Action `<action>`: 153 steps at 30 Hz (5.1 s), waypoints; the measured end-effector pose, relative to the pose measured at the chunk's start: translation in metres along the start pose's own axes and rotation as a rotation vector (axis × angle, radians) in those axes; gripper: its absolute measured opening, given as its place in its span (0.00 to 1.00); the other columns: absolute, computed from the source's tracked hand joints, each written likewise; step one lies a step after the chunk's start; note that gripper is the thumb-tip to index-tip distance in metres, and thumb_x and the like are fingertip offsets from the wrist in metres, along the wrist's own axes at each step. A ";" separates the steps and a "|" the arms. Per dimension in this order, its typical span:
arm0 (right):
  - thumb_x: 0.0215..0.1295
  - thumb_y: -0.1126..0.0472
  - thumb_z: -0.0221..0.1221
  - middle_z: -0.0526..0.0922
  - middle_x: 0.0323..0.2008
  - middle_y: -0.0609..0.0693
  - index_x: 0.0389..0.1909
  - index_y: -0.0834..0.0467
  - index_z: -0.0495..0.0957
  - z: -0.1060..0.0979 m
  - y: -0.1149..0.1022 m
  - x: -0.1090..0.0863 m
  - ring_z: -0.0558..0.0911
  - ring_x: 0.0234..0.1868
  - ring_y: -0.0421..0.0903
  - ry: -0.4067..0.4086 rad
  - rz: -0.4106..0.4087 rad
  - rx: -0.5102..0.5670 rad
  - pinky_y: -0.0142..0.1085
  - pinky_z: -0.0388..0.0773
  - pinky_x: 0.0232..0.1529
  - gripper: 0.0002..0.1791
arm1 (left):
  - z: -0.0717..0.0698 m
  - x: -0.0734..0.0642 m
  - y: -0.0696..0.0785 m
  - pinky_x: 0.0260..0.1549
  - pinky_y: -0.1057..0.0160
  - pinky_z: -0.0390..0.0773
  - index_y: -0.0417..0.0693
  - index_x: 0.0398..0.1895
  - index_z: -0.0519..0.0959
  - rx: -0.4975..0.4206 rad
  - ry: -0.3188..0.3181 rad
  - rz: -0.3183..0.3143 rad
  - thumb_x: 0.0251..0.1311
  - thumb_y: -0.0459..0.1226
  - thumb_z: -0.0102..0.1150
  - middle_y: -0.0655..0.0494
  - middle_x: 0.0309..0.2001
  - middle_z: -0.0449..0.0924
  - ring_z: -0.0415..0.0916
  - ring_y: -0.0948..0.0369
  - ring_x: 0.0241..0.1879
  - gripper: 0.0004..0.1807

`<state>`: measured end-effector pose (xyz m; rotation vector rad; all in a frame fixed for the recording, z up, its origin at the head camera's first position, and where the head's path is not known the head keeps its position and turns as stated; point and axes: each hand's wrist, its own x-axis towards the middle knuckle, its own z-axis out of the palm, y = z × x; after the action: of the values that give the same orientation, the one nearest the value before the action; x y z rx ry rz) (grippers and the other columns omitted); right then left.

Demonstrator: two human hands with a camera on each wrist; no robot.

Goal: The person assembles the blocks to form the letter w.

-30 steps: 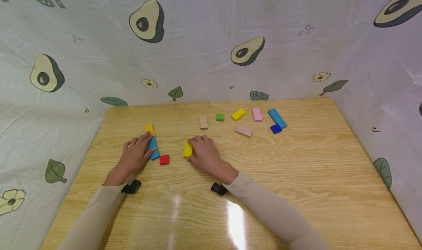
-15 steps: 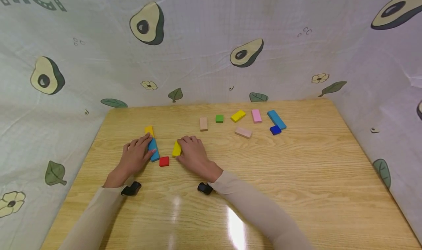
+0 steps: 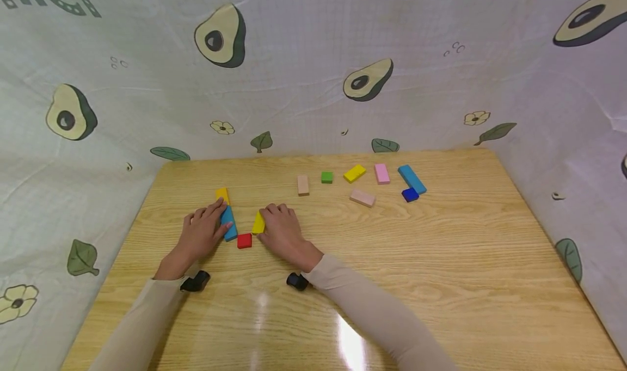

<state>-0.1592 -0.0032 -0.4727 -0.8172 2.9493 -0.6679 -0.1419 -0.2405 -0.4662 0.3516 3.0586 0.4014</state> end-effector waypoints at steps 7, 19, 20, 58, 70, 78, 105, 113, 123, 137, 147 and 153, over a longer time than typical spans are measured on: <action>0.69 0.52 0.71 0.81 0.62 0.54 0.68 0.59 0.78 0.000 -0.005 0.002 0.77 0.61 0.56 -0.007 0.016 -0.004 0.50 0.73 0.64 0.31 | -0.002 -0.001 0.001 0.69 0.30 0.58 0.36 0.81 0.63 -0.001 -0.009 -0.007 0.81 0.44 0.54 0.37 0.81 0.57 0.62 0.34 0.73 0.33; 0.70 0.52 0.70 0.77 0.69 0.58 0.73 0.62 0.73 -0.016 0.010 -0.006 0.74 0.67 0.61 0.006 0.035 0.077 0.55 0.69 0.70 0.35 | 0.000 -0.003 0.001 0.67 0.30 0.60 0.35 0.80 0.64 0.002 0.003 0.006 0.80 0.43 0.56 0.37 0.81 0.59 0.63 0.34 0.71 0.33; 0.70 0.53 0.70 0.76 0.69 0.59 0.73 0.62 0.73 -0.019 0.013 -0.006 0.74 0.67 0.61 0.014 0.037 0.081 0.56 0.69 0.70 0.35 | 0.000 -0.003 0.001 0.67 0.30 0.60 0.35 0.80 0.64 0.001 0.005 0.008 0.80 0.43 0.56 0.36 0.81 0.59 0.63 0.34 0.71 0.33; 0.75 0.63 0.61 0.69 0.76 0.62 0.77 0.64 0.68 -0.052 0.110 0.031 0.69 0.74 0.65 -0.048 0.037 -0.013 0.60 0.64 0.74 0.32 | 0.001 -0.004 0.000 0.66 0.32 0.60 0.34 0.80 0.64 0.000 0.024 0.014 0.80 0.43 0.56 0.36 0.80 0.60 0.63 0.35 0.70 0.33; 0.70 0.56 0.71 0.80 0.65 0.59 0.71 0.64 0.76 -0.045 0.097 0.033 0.76 0.65 0.61 -0.007 0.013 -0.039 0.56 0.71 0.68 0.32 | 0.003 -0.004 -0.001 0.66 0.32 0.60 0.34 0.79 0.65 0.002 0.031 0.014 0.79 0.43 0.56 0.37 0.80 0.60 0.64 0.35 0.70 0.33; 0.71 0.52 0.70 0.80 0.65 0.59 0.70 0.63 0.77 -0.037 0.073 0.036 0.76 0.65 0.60 -0.006 -0.011 -0.014 0.55 0.72 0.67 0.31 | 0.003 -0.003 -0.002 0.66 0.31 0.60 0.35 0.79 0.65 0.001 0.028 0.013 0.80 0.43 0.56 0.37 0.81 0.59 0.63 0.35 0.71 0.32; 0.75 0.47 0.66 0.81 0.64 0.56 0.68 0.59 0.80 -0.021 0.035 0.055 0.76 0.64 0.58 -0.045 -0.014 0.022 0.53 0.75 0.63 0.28 | 0.002 -0.003 -0.002 0.66 0.32 0.61 0.35 0.79 0.65 -0.002 0.021 0.006 0.79 0.43 0.57 0.37 0.81 0.59 0.63 0.35 0.71 0.33; 0.76 0.50 0.65 0.81 0.65 0.56 0.69 0.57 0.81 -0.022 0.032 0.055 0.76 0.64 0.58 -0.073 -0.015 -0.009 0.53 0.75 0.64 0.26 | 0.004 -0.003 -0.002 0.65 0.32 0.62 0.34 0.79 0.65 0.003 0.031 0.009 0.79 0.43 0.57 0.36 0.80 0.60 0.64 0.34 0.70 0.33; 0.76 0.51 0.65 0.79 0.68 0.56 0.71 0.57 0.79 -0.021 0.031 0.053 0.76 0.66 0.58 -0.097 -0.025 -0.026 0.53 0.74 0.66 0.27 | 0.002 -0.004 -0.001 0.66 0.32 0.60 0.34 0.79 0.65 -0.011 0.019 0.004 0.80 0.43 0.56 0.37 0.81 0.59 0.63 0.34 0.71 0.33; 0.77 0.52 0.64 0.79 0.68 0.56 0.69 0.57 0.80 -0.021 0.034 0.048 0.77 0.65 0.58 -0.065 -0.050 -0.019 0.53 0.75 0.65 0.25 | 0.000 -0.003 0.002 0.66 0.32 0.60 0.34 0.79 0.65 -0.012 0.018 0.016 0.80 0.43 0.56 0.36 0.80 0.60 0.63 0.34 0.70 0.33; 0.75 0.53 0.66 0.77 0.71 0.59 0.70 0.59 0.79 -0.034 0.046 0.031 0.74 0.69 0.61 -0.026 -0.031 0.052 0.57 0.71 0.69 0.27 | -0.002 -0.002 0.000 0.66 0.32 0.60 0.33 0.79 0.64 0.021 0.002 0.025 0.80 0.44 0.56 0.35 0.80 0.60 0.62 0.34 0.71 0.34; 0.75 0.54 0.66 0.76 0.71 0.59 0.70 0.60 0.78 -0.046 0.067 0.015 0.74 0.69 0.62 -0.001 -0.008 0.048 0.57 0.70 0.70 0.27 | -0.004 -0.002 0.002 0.67 0.32 0.59 0.32 0.79 0.63 0.017 -0.013 0.022 0.80 0.44 0.55 0.34 0.80 0.60 0.62 0.33 0.72 0.34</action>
<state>-0.2108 0.0600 -0.4562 -0.8249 2.9180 -0.7355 -0.1401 -0.2402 -0.4614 0.3872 3.0496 0.3722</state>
